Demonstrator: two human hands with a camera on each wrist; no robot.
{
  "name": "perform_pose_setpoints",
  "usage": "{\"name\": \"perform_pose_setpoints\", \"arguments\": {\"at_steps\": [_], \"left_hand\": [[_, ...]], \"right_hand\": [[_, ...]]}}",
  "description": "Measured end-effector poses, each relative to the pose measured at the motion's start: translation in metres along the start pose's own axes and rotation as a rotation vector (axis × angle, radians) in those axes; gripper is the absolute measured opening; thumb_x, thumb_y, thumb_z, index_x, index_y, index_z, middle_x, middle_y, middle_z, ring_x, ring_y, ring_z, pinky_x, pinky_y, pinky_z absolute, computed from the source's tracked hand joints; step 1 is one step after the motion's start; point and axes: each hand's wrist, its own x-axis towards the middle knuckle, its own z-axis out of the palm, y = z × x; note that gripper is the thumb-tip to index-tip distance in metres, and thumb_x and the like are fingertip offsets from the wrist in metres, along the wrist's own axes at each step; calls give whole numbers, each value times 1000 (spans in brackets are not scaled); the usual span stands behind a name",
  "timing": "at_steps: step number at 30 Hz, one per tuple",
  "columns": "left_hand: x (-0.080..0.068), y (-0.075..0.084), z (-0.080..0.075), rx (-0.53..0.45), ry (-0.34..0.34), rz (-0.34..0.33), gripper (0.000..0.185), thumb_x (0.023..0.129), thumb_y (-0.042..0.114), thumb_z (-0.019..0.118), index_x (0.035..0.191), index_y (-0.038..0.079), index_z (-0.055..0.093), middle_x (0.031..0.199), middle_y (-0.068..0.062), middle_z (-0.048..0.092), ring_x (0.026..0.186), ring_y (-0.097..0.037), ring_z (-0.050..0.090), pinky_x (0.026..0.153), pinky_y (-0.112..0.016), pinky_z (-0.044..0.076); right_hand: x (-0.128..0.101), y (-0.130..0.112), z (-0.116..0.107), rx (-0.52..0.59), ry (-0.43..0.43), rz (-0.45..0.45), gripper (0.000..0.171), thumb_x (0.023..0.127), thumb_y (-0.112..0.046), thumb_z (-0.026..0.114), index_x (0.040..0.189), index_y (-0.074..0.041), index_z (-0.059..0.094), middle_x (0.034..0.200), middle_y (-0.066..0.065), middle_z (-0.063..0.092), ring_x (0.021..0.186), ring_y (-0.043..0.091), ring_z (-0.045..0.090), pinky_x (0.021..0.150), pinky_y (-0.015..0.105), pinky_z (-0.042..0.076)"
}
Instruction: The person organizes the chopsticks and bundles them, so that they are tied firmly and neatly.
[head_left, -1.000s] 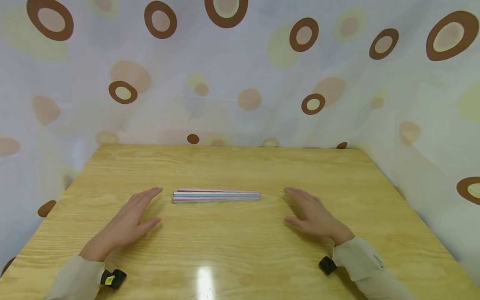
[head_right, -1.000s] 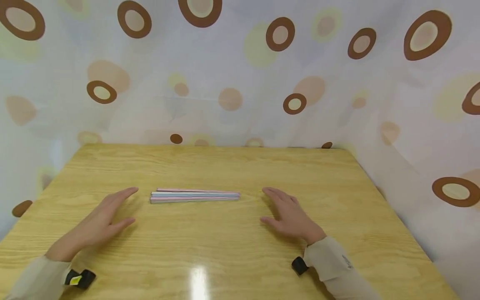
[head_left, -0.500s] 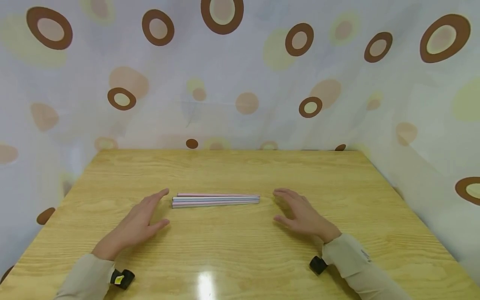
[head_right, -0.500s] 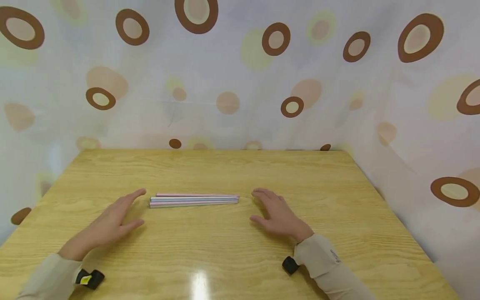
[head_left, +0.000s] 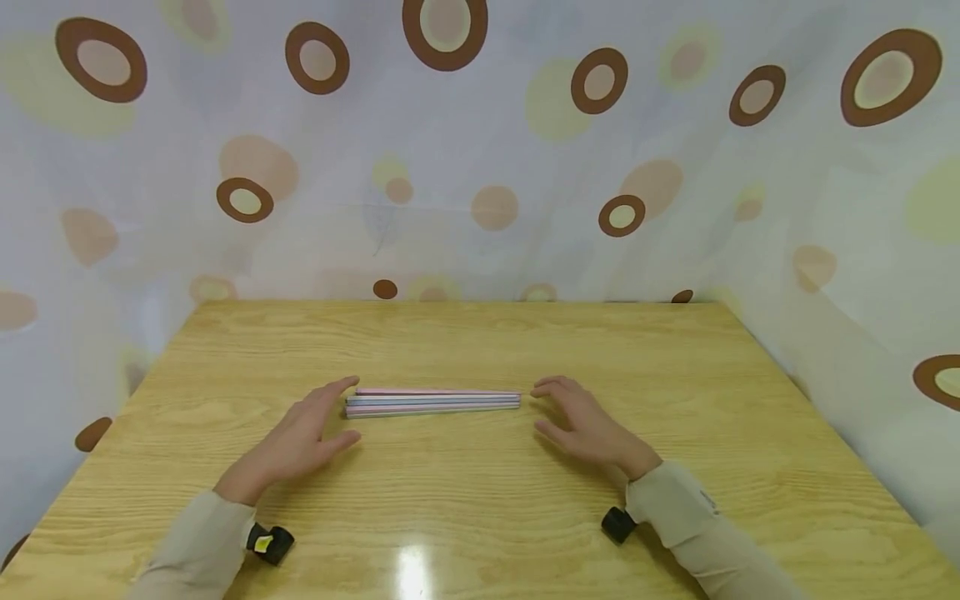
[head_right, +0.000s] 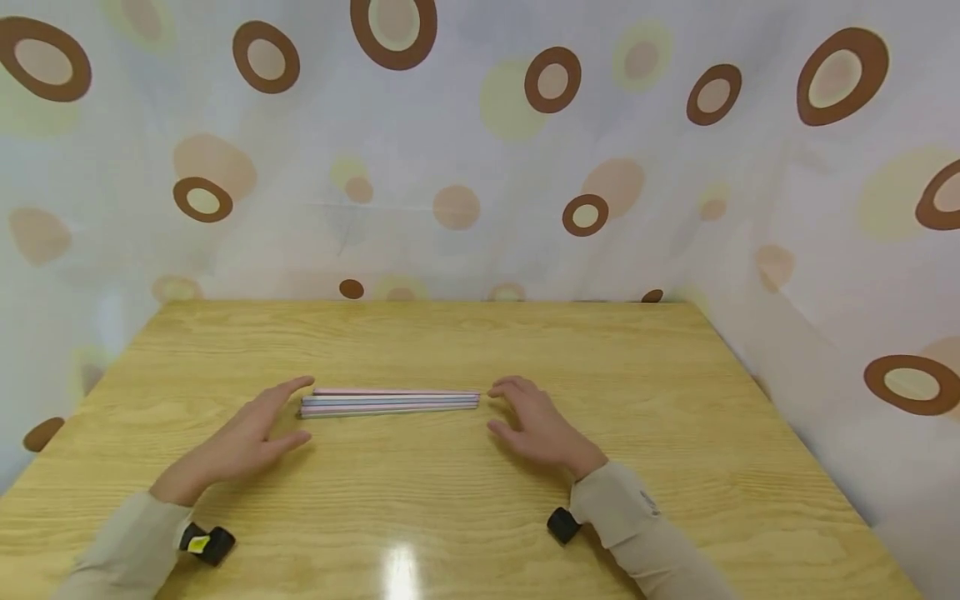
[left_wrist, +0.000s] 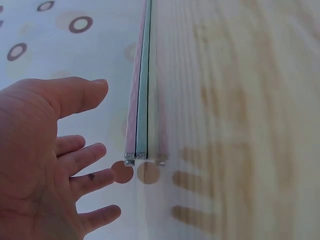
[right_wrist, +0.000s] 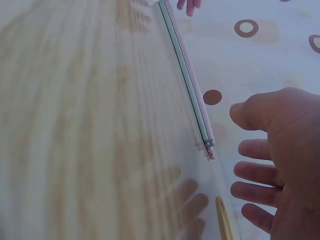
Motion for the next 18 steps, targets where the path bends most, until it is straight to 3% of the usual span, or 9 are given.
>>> {"name": "perform_pose_setpoints", "arguments": {"at_steps": [5,10,18], "left_hand": [[8,1,5,7,-4,3,68,91,20,66,146,-1,31,145,-25,40,132,-46,37,104,-63,29],[15,3,6,-2,-21,-5,68,92,20,65,145,-2,31,144,-26,41,132,-46,37,104,-63,29],[20,3,6,0,-23,-24,63,91,21,65,141,-3,36,142,-24,43,131,-43,38,104,-62,30]], "right_hand": [[7,-1,4,-9,18,-28,37,92,-11,65,123,4,53,123,17,55,115,32,53,96,50,43],[12,-2,6,-6,33,-50,35,91,-8,65,121,5,54,120,18,56,112,33,53,94,50,43],[19,-1,9,28,5,-9,35,93,-10,63,123,4,53,120,16,55,110,31,51,93,47,44]]}}
